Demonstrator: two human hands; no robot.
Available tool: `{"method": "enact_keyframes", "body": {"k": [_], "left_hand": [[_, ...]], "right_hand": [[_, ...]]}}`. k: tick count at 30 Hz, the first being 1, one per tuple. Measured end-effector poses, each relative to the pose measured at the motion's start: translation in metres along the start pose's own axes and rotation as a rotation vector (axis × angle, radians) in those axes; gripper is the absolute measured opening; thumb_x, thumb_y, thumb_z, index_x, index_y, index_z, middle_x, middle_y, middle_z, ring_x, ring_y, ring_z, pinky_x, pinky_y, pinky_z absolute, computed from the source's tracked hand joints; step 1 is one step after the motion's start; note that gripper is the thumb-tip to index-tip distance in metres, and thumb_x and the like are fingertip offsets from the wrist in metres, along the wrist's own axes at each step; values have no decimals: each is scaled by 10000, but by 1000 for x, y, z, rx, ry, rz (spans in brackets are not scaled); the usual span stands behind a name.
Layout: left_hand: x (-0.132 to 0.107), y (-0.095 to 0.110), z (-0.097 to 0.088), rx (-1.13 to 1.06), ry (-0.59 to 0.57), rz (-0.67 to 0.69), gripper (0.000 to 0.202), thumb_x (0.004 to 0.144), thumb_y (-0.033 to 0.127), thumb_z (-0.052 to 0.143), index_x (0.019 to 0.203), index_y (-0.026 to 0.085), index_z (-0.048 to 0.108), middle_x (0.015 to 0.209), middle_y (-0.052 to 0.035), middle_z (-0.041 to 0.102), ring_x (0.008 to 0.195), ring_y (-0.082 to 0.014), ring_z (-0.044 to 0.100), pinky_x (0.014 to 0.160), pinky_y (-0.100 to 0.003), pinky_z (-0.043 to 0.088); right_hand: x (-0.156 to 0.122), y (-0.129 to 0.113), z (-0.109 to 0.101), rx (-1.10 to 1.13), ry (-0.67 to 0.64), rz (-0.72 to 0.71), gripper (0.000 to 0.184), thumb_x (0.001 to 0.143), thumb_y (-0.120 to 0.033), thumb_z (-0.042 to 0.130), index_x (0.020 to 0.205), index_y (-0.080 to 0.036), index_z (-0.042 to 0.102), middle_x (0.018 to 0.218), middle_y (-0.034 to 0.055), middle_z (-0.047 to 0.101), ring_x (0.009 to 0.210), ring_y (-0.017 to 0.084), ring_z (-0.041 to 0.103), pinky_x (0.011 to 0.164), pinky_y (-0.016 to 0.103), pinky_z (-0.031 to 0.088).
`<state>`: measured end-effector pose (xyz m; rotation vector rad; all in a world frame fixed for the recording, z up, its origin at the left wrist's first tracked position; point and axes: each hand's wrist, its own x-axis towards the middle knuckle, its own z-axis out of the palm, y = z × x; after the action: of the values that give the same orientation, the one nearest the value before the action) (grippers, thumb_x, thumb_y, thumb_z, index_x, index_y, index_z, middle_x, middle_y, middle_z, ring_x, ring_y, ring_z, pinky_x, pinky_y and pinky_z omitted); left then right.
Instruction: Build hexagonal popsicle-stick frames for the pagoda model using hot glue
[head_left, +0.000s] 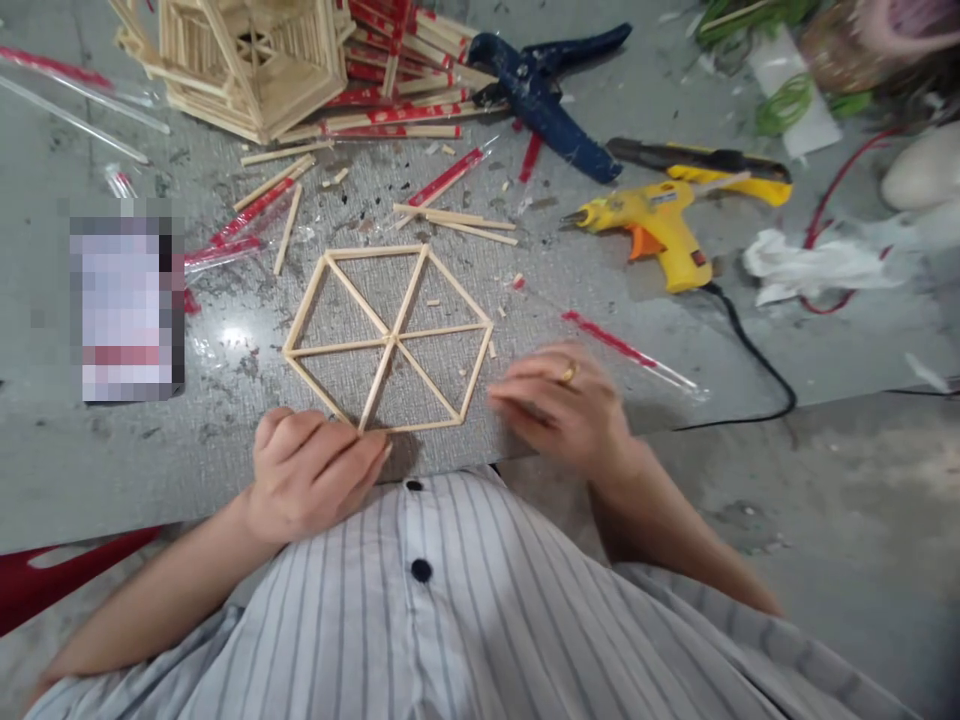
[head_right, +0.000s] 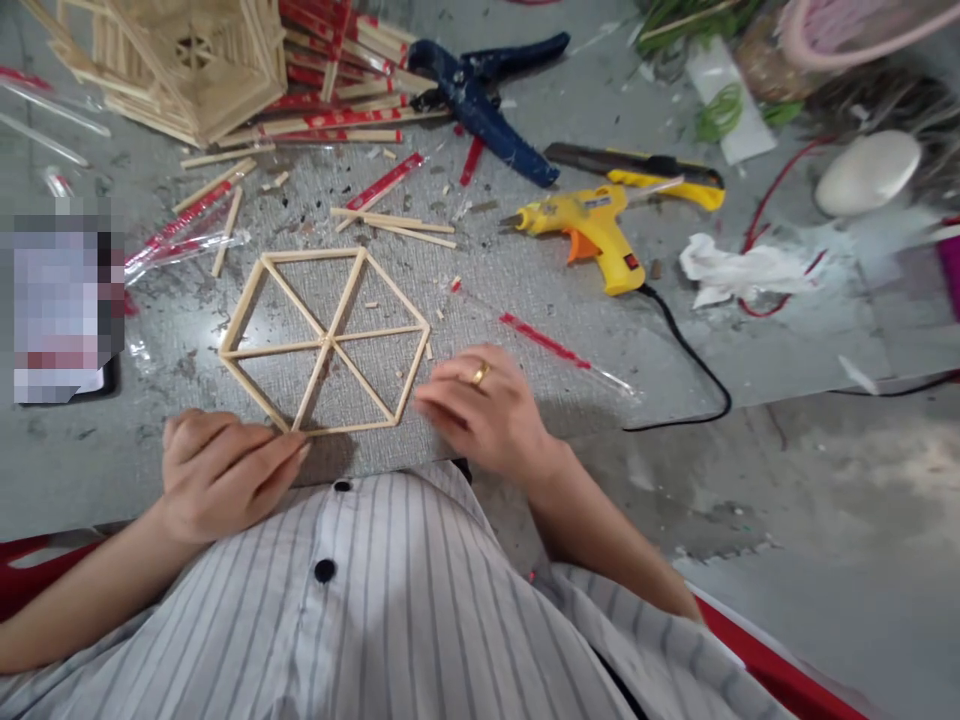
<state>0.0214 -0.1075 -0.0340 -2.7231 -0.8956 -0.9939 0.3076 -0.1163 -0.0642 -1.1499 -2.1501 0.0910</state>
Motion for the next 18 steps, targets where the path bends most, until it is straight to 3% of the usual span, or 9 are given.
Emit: {"method": "enact_keyframes", "body": {"k": [4, 8, 9, 11, 14, 18], "left_hand": [[4, -19, -12, 125, 6, -45, 102, 827, 224, 719, 895, 249, 646, 649, 18, 664, 630, -154, 542, 597, -366, 417], [5, -44, -3, 261, 215, -157, 92, 833, 167, 683, 801, 220, 616, 641, 52, 591, 619, -95, 479, 623, -347, 427], [4, -49, 2, 253, 221, -204, 92, 851, 171, 667, 787, 210, 613, 636, 62, 567, 614, -76, 461, 626, -332, 427], [0, -55, 10, 290, 266, -290, 135, 906, 169, 574, 786, 206, 622, 650, 62, 560, 640, -73, 471, 666, -340, 444], [-1, -58, 10, 266, 213, -271, 133, 921, 230, 545, 853, 247, 657, 668, 51, 616, 658, -104, 531, 709, -378, 467], [15, -58, -2, 203, 96, -325, 149, 910, 325, 560, 918, 291, 706, 715, 3, 690, 707, -177, 587, 772, -439, 478]], "right_hand": [[34, 41, -4, -187, 33, 15, 28, 887, -239, 673, 866, -252, 686, 839, 24, 712, 789, 194, 643, 759, 383, 503], [63, 86, 14, -199, -7, 136, 85, 878, -294, 699, 929, -232, 730, 923, 68, 721, 908, 248, 654, 829, 446, 495], [69, 96, 21, -202, -2, 140, 121, 877, -313, 705, 937, -214, 739, 928, 74, 726, 923, 247, 658, 826, 431, 495], [81, 111, 32, -204, -1, 135, 296, 951, -400, 592, 922, -158, 759, 936, 79, 729, 994, 238, 664, 818, 376, 480], [100, 120, 38, -245, -91, 171, 670, 998, -539, 330, 872, -42, 761, 1058, 92, 717, 1061, 239, 646, 839, 348, 438], [120, 117, 38, -357, -271, 291, 332, 907, -484, 624, 966, -176, 732, 982, 158, 718, 1025, 318, 610, 842, 485, 477]]}}
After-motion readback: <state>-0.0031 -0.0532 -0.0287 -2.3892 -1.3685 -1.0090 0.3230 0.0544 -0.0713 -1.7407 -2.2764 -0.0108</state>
